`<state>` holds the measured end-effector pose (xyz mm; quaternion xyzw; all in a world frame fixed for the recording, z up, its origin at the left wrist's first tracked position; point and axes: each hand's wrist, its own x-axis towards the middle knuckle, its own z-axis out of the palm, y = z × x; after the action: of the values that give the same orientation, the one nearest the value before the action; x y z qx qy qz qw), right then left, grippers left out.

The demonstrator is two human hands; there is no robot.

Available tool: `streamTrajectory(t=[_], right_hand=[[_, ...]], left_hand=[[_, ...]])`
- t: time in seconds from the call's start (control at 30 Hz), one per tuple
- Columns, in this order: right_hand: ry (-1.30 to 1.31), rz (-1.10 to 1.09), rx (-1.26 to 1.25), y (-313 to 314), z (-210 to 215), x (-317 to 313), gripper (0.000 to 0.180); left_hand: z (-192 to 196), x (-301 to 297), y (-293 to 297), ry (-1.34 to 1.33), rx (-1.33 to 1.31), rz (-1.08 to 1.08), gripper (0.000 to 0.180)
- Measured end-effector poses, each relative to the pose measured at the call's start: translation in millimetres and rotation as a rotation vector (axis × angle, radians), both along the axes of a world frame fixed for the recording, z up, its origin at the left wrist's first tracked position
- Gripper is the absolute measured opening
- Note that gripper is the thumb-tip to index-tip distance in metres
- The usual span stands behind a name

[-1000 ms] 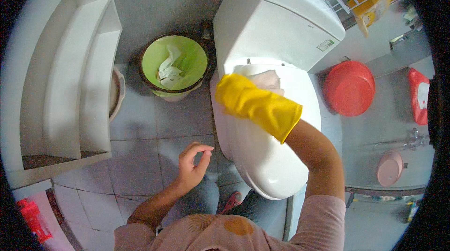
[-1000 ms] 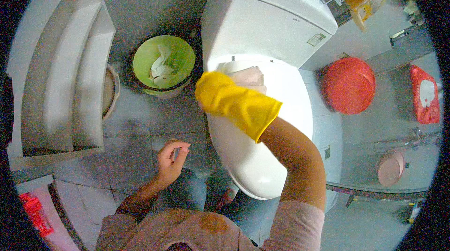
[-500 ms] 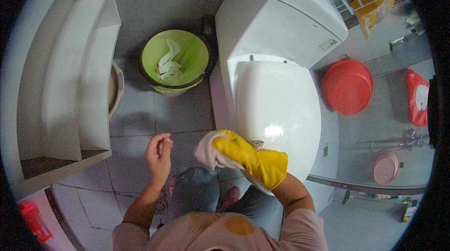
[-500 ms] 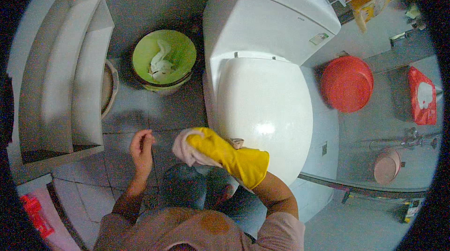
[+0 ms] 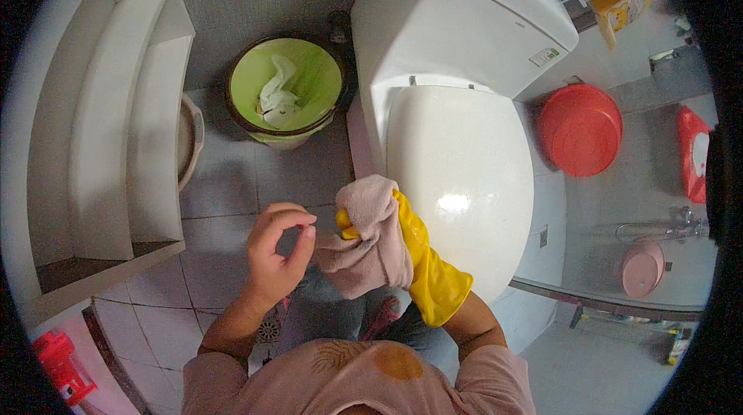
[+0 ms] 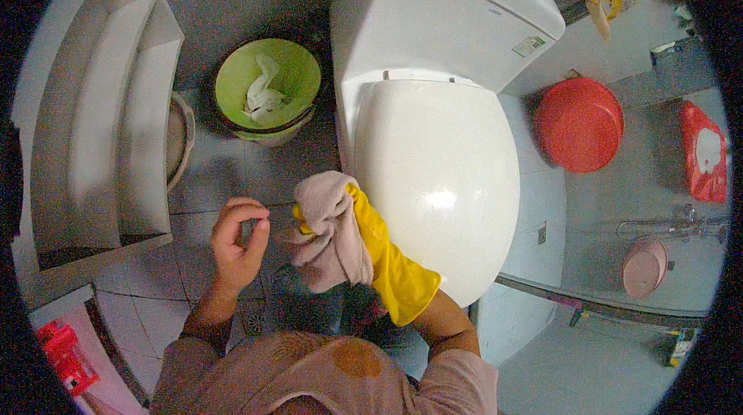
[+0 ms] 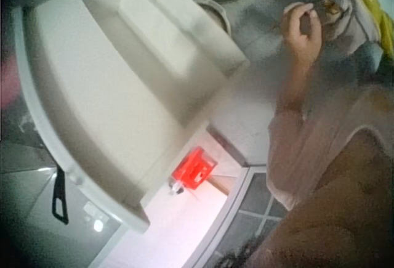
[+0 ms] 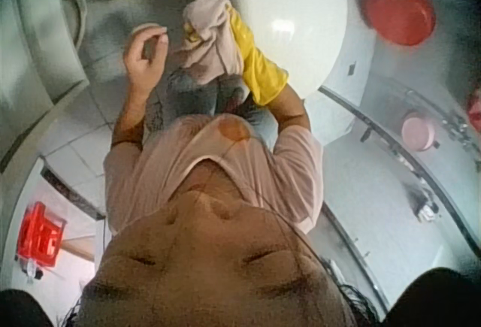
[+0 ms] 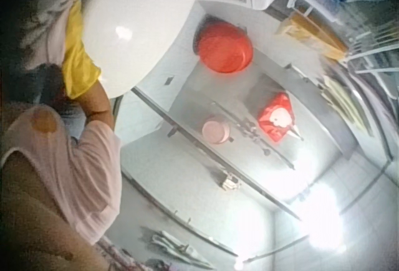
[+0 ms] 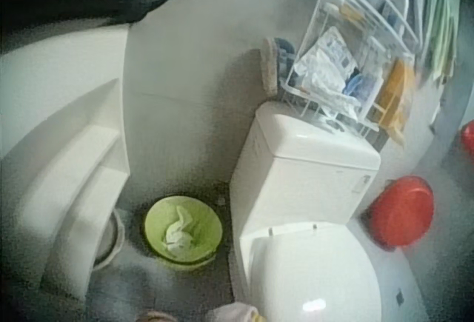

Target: The person scrubs the inside of the toilet bowl with a brush, then rinses a cloth at the sink. They wipe the toilet seat, lid, and tank with the cloth, and finally rinse the brush at the sink.

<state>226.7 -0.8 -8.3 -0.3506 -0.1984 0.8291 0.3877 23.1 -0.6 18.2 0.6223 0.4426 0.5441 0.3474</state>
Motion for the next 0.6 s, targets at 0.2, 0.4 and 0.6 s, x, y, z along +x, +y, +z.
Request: streamTrajectory(t=[0.2, 0.4, 0.6], right_hand=[[-0.032, -0.092, 0.025, -2, 7, -5, 0.047], [-0.412, -0.481, 0.169, 5, 62, 23, 0.054], [-1.742, -0.460, 0.896, 6, 103, 137, 0.040]], left_hand=[[1, 5, -1, 0.084, 0.078, -0.050, 0.015], [-4, 10, -2, 0.108, -0.022, -0.041, 0.015], [-4, 57, 11, 0.064, -0.032, -0.360, 0.016]])
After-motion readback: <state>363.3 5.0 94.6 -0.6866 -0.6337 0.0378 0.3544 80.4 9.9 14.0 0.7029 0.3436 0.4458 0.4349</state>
